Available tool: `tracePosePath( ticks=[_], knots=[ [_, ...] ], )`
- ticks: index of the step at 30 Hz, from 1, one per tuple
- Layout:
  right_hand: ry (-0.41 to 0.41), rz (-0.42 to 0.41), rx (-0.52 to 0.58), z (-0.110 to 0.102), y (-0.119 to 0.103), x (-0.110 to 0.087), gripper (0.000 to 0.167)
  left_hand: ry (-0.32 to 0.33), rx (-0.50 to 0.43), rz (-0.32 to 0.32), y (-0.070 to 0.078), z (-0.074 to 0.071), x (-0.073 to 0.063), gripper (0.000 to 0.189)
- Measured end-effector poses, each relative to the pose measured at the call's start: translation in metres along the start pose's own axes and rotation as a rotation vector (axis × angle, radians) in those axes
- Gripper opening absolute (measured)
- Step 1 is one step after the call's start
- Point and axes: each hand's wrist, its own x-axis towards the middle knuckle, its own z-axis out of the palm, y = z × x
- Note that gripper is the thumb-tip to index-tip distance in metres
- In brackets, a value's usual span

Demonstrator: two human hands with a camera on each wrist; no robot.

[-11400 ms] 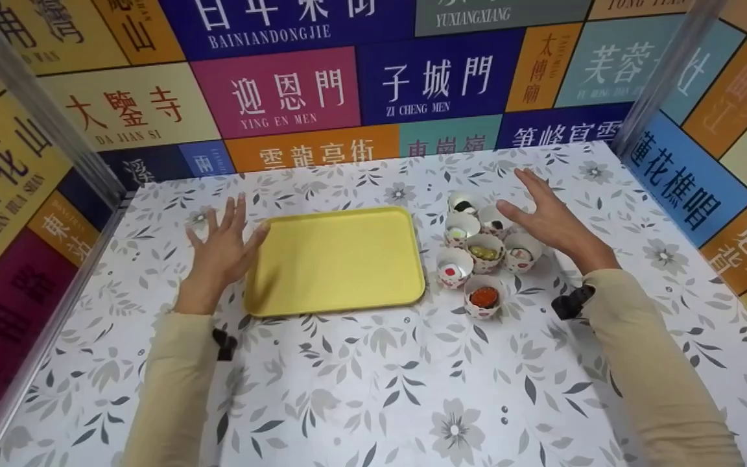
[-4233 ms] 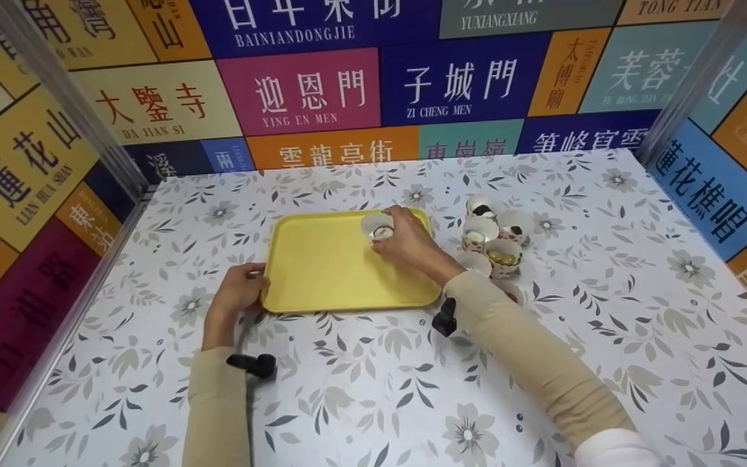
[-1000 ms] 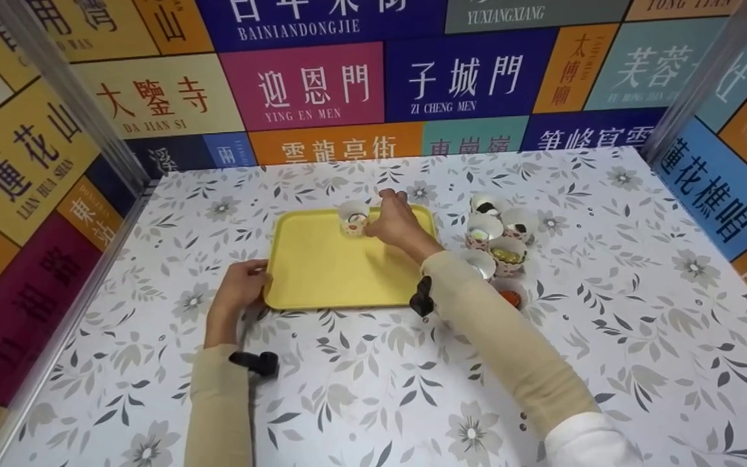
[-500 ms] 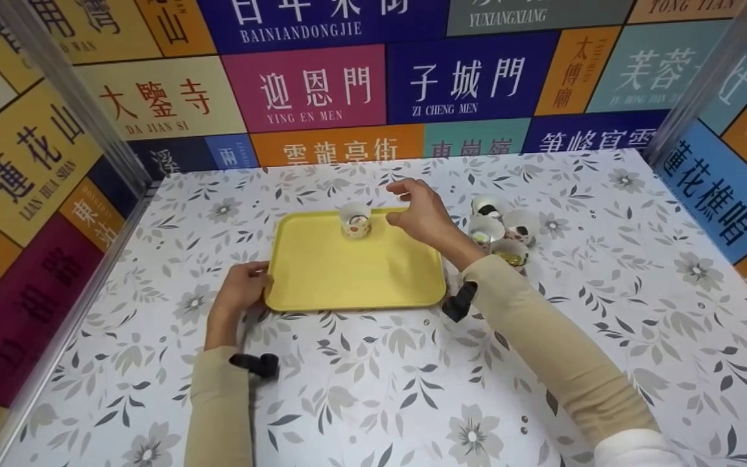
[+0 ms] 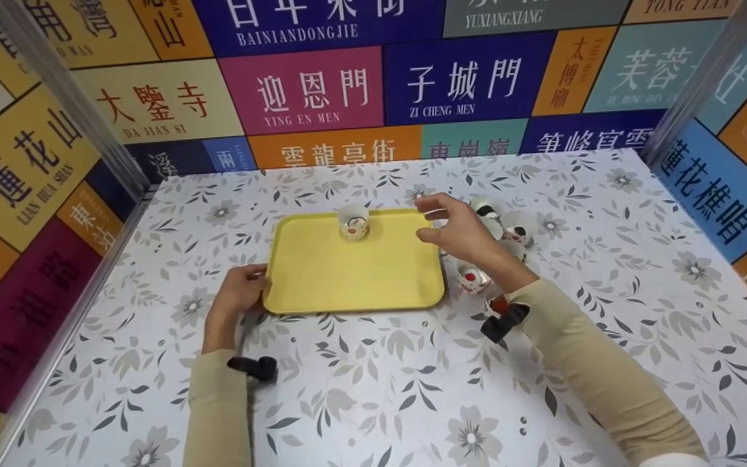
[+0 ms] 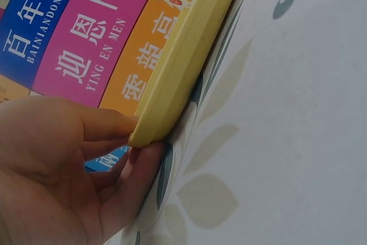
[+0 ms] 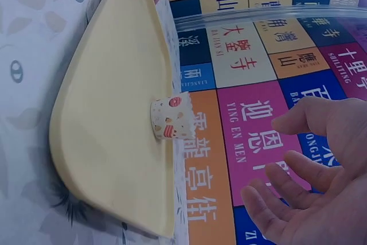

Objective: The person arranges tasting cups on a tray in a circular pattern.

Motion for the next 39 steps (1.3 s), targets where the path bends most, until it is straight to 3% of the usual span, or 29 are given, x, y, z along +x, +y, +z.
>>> tracePosePath(
  ticks=[5,12,17,29,39],
  knots=[
    [-0.015,-0.031,-0.010,-0.014,0.009,-0.014,0.050,-0.005,-0.005,0.018,-0.003,0.000,-0.001,0.045],
    [-0.027,-0.180,0.023,-0.027,0.031,-0.034,0.053,0.010,0.004,0.015,-0.004,0.000,-0.002,0.046],
    [-0.007,-0.243,0.013,-0.032,0.050,-0.047,0.052,0.010,0.022,0.001,-0.002,0.001,-0.002,0.046],
    [-0.001,-0.204,-0.046,-0.050,0.077,-0.073,0.062,0.004,-0.002,-0.024,0.000,0.001,-0.003,0.046],
    [-0.022,-0.280,-0.083,-0.066,0.107,-0.092,0.065,-0.008,-0.071,-0.043,0.000,0.003,-0.002,0.046]
  ],
)
